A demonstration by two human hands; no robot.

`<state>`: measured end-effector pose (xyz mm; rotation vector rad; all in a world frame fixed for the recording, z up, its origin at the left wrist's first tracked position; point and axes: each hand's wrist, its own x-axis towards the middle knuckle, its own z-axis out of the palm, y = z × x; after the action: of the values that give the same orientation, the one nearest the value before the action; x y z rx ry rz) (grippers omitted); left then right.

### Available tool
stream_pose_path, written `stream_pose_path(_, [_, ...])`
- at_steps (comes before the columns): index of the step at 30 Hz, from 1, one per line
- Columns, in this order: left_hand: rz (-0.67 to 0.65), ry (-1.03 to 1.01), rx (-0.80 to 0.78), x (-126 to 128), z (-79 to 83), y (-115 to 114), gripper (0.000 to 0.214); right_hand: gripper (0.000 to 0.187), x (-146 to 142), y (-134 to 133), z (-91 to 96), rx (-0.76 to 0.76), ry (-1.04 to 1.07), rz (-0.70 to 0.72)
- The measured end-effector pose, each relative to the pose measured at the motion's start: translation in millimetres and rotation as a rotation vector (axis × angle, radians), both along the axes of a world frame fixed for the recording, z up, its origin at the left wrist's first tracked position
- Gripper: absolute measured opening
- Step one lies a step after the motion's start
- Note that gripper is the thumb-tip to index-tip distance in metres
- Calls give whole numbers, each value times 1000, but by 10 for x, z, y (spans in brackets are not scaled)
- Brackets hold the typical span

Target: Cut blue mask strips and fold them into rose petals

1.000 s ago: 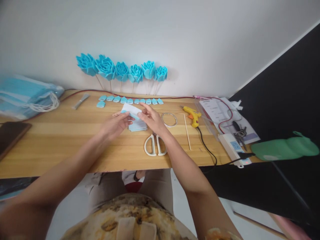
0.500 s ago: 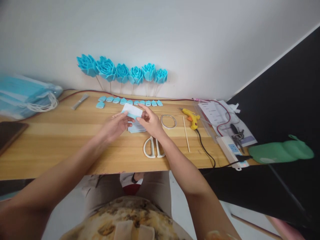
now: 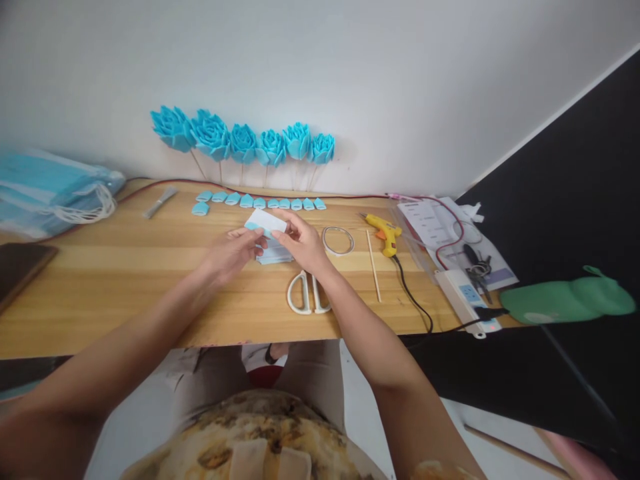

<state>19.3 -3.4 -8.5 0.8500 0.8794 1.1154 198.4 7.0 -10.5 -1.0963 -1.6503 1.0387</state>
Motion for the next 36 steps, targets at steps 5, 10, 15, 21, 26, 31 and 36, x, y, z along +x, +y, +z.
stream_pose_path(5, [-8, 10, 4, -1, -1, -4, 28, 54, -7, 11, -21, -4, 12, -21])
stream_pose_path(10, [-9, -27, -7, 5, 18, -15, 26, 56, -10, 17, -27, 0, 13, -35])
stream_pose_path(15, [-13, -93, -37, 21, 59, -24, 20, 56, -13, 9, -16, 24, -17, -27])
stream_pose_path(21, [-1, -142, -33, -5, 83, 5, 14, 44, 44, -36, 127, 141, -98, -100])
stream_pose_path(26, [-19, -178, -87, -40, 105, 24, 13, 53, 115, -37, 204, 469, -343, -108])
stream_pose_path(31, [-17, -176, -117, -29, 118, 12, 11, 50, 109, -8, 170, 675, -500, -11])
stream_pose_path(36, [-1, -145, -132, -2, 115, -4, 11, 22, 119, 47, 98, 727, -484, 46])
